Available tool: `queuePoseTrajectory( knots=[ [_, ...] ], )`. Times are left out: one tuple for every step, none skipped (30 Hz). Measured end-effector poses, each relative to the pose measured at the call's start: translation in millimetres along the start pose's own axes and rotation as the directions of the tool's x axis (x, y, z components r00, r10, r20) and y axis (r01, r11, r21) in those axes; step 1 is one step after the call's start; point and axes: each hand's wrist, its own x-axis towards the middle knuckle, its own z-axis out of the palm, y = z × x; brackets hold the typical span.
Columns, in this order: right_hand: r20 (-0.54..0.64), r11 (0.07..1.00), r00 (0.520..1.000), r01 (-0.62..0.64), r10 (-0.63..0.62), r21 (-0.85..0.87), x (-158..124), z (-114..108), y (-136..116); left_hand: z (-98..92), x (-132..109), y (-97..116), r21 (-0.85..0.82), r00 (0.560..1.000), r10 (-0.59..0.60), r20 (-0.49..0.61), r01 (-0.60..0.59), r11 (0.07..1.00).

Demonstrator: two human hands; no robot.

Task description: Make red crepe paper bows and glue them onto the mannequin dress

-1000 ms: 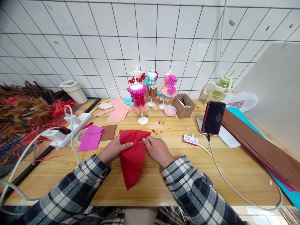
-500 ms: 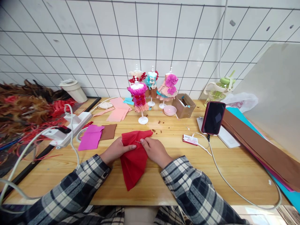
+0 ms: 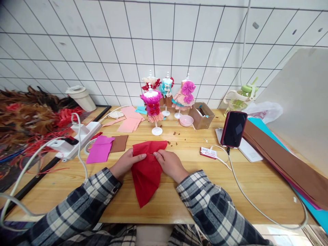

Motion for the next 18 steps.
queuePoseTrajectory(
  knots=[
    [-0.005,1.0,1.0,0.006,-0.005,0.008,-0.1,0.2,0.3,-0.6,0.0,-1.1,-0.007,1.0,-0.002,-0.011,0.002,1.0],
    [-0.011,1.0,1.0,0.011,-0.011,0.017,-0.3,0.4,0.6,-1.1,0.0,-1.9,0.0,1.0,-0.001,-0.017,0.001,1.0],
    [-0.015,1.0,1.0,0.016,-0.016,0.027,-0.4,0.6,0.8,-1.4,0.0,-2.2,0.015,1.0,0.001,-0.021,0.0,1.0],
    [-0.016,0.999,1.0,0.021,-0.021,0.035,-0.7,0.7,0.7,-1.4,0.1,-2.0,0.032,1.0,0.003,-0.023,-0.002,0.999],
    [-0.013,0.999,1.0,0.025,-0.024,0.039,-0.9,0.7,0.5,-1.3,0.1,-1.5,0.048,1.0,0.005,-0.024,-0.003,0.999],
    [-0.008,0.999,1.0,0.027,-0.027,0.04,-1.1,0.7,0.1,-1.1,0.2,-0.7,0.064,1.0,0.007,-0.02,-0.005,0.998],
    [-0.004,0.999,1.0,0.029,-0.029,0.037,-1.3,0.6,-0.3,-0.7,0.3,0.2,0.081,1.0,0.011,-0.014,-0.01,0.997],
    [-0.001,0.999,1.0,0.029,-0.029,0.032,-1.5,0.5,-0.8,-0.4,0.5,1.0,0.101,1.0,0.017,-0.003,-0.017,0.995],
    [0.001,0.999,1.0,0.03,-0.03,0.025,-1.6,0.4,-1.3,0.0,0.6,1.6,0.123,1.0,0.024,0.012,-0.025,0.992],
    [0.004,0.999,1.0,0.03,-0.03,0.018,-1.6,0.3,-1.7,0.2,0.8,1.9,0.145,0.999,0.033,0.027,-0.036,0.989],
    [0.007,0.999,1.0,0.03,-0.03,0.011,-1.6,0.3,-2.0,0.4,1.0,1.8,0.164,0.998,0.041,0.043,-0.048,0.985],
    [0.009,1.0,0.999,0.03,-0.03,0.006,-1.5,0.3,-2.3,0.5,1.3,1.4,0.18,0.997,0.049,0.056,-0.058,0.982],
    [0.013,1.0,0.999,0.031,-0.031,0.0,-1.4,0.3,-2.5,0.4,1.5,0.7,0.191,0.996,0.054,0.065,-0.066,0.979],
    [0.016,0.999,0.999,0.032,-0.032,-0.006,-1.4,0.3,-2.7,0.2,1.8,0.0,0.198,0.996,0.057,0.073,-0.071,0.978],
    [0.019,0.999,0.999,0.031,-0.031,-0.012,-1.4,0.3,-2.8,0.0,2.0,-0.8,0.2,0.995,0.06,0.078,-0.075,0.977],
    [0.022,0.999,0.999,0.03,-0.03,-0.019,-1.4,0.4,-2.9,-0.2,2.2,-1.4,0.199,0.995,0.062,0.082,-0.077,0.977],
    [0.024,0.999,0.999,0.029,-0.028,-0.026,-1.5,0.5,-3.0,-0.4,2.3,-1.8,0.196,0.994,0.063,0.085,-0.079,0.977],
    [0.025,0.999,0.999,0.028,-0.027,-0.032,-1.6,0.7,-3.0,-0.4,2.3,-1.9,0.193,0.994,0.064,0.087,-0.08,0.978]
  ],
)
